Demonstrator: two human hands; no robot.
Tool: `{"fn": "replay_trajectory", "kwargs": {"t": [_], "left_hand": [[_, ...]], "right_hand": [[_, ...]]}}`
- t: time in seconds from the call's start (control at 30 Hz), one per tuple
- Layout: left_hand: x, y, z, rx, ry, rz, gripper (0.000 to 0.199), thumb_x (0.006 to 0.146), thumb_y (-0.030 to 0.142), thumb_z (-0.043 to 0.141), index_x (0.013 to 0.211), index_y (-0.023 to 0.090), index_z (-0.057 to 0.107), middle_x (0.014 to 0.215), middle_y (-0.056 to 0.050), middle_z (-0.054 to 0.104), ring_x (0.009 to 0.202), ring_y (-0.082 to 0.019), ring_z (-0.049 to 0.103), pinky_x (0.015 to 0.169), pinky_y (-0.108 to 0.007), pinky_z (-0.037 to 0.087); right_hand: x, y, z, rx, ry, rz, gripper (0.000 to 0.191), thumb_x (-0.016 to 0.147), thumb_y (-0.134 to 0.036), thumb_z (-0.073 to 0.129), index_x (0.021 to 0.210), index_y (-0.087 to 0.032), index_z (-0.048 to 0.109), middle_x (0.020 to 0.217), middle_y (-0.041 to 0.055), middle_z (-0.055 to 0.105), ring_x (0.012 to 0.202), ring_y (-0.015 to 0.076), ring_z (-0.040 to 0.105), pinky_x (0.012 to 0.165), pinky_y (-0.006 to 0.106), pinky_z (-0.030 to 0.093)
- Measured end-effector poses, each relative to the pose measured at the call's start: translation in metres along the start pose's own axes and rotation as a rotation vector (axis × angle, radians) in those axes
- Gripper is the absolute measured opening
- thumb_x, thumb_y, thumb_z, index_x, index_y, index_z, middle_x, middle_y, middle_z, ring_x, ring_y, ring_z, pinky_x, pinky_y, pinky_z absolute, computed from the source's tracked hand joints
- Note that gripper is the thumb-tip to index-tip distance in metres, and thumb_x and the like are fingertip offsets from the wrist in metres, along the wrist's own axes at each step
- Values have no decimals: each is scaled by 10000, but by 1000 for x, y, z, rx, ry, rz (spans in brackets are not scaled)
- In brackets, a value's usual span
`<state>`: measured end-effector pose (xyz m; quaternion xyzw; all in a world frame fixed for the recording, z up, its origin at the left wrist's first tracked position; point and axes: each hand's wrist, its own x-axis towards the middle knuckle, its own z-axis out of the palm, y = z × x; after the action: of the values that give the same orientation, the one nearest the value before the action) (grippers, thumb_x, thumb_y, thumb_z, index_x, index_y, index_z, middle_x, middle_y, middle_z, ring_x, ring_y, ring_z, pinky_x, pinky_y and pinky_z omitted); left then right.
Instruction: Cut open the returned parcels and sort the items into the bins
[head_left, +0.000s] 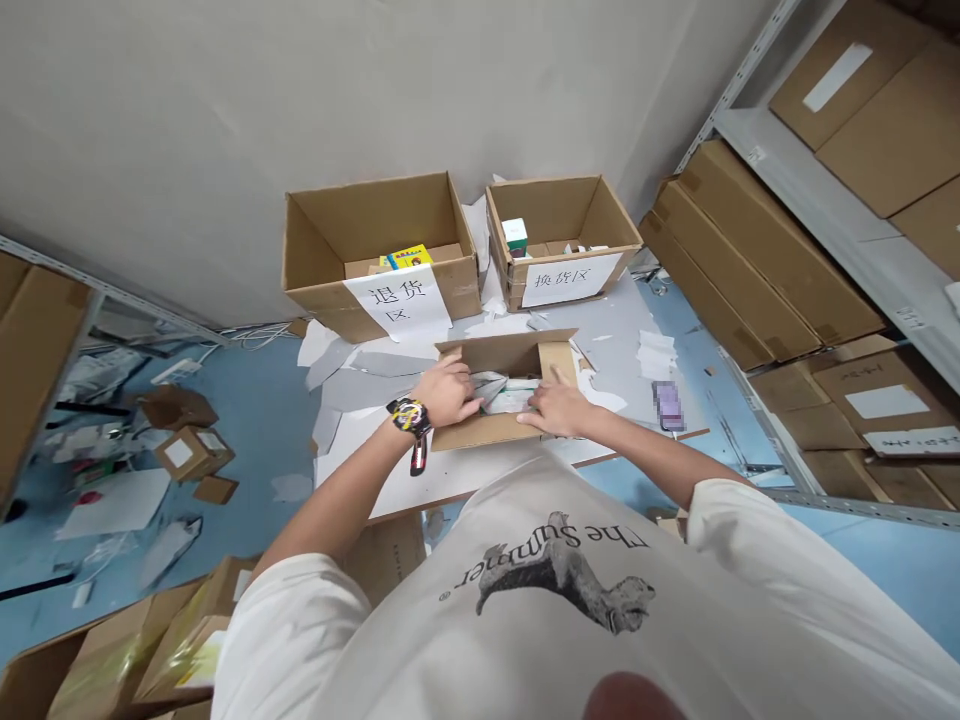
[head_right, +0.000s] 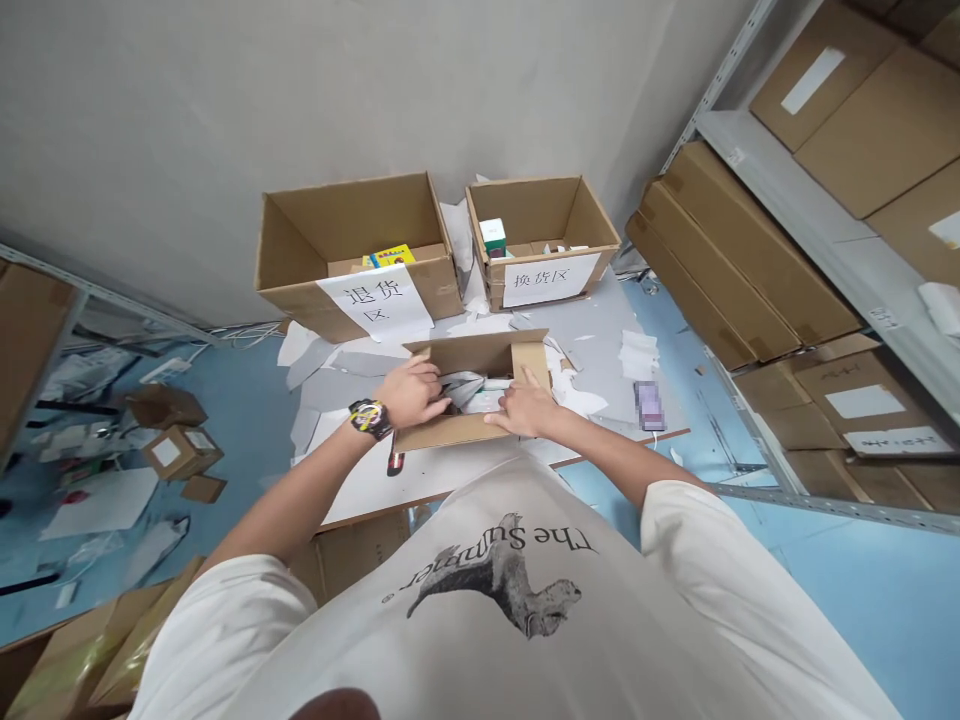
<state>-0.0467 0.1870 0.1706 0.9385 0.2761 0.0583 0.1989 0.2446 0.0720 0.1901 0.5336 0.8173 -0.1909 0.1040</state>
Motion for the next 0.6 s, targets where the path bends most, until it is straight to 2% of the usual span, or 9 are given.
{"fn": "replay_trajectory", "kwargs": {"t": [0.1,0.17,0.2,0.23,0.3,0.37,0.43,0.47,0.6], "left_hand": [[-28,-12,-25,1,25,-61,382,1001,560,687,820,249,816,971,-128,798,1152,-353,747,1311,-584,436],[-45,-14,-31,66,-13,-125,413,933,630,782,1045,241,863,1147,-135,827,1243,-379,746,1346,-590,412],[-52,-14,-30,102,-37,-162,563,868,661,851,1230,230,854,1305,-157,814,1339,-408,717,1360,-598,397],[-56,-11,-27,131,-61,-201,798,792,679,920,1430,219,792,1483,-184,757,1444,-444,663,1365,-608,390],[-58,-4,-17,157,-107,-280,1257,663,671,1017,1739,224,546,1780,-213,526,1592,-509,531,1347,-629,410],[-55,3,-5,148,-137,-338,1518,595,646,1065,1863,273,318,1924,-193,273,1651,-564,435,1312,-648,445],[-51,6,7,126,-149,-371,1638,557,637,1087,1895,315,196,1964,-166,115,1678,-627,348,1287,-689,455],[-49,6,13,111,-152,-378,1665,545,640,1091,1898,320,174,1968,-163,82,1691,-657,290,1283,-719,445],[-49,-4,40,55,-106,-379,1612,544,628,1079,1883,250,264,1948,-216,158,1724,-699,105,1323,-835,301]], "right_hand": [[-11,14,5,-181,162,91,576,1119,-578,627,1395,-105,805,1287,252,788,1328,426,652,1334,622,331],[-15,31,10,-240,208,153,763,1048,-599,730,1591,-66,678,1456,303,719,1332,466,637,1288,616,379],[-15,40,13,-249,212,165,873,1016,-615,767,1685,-80,593,1563,312,663,1370,490,616,1269,621,395],[-13,50,16,-250,207,159,975,987,-638,795,1762,-120,507,1674,302,589,1437,520,574,1265,635,396],[-4,68,20,-230,196,111,1145,927,-687,844,1857,-239,349,1872,226,377,1593,584,422,1294,697,351],[6,83,24,-193,209,63,1262,885,-720,871,1892,-327,219,1966,147,146,1686,616,268,1317,773,286],[15,94,26,-157,248,61,1298,899,-733,846,1903,-342,122,1981,119,-5,1728,616,166,1315,837,240],[18,98,27,-141,269,72,1286,924,-725,818,1906,-334,85,1980,117,-29,1744,606,124,1314,860,222],[40,110,27,-61,300,134,1207,1003,-628,737,1905,-297,5,1979,120,44,1779,557,29,1332,873,185]]}}
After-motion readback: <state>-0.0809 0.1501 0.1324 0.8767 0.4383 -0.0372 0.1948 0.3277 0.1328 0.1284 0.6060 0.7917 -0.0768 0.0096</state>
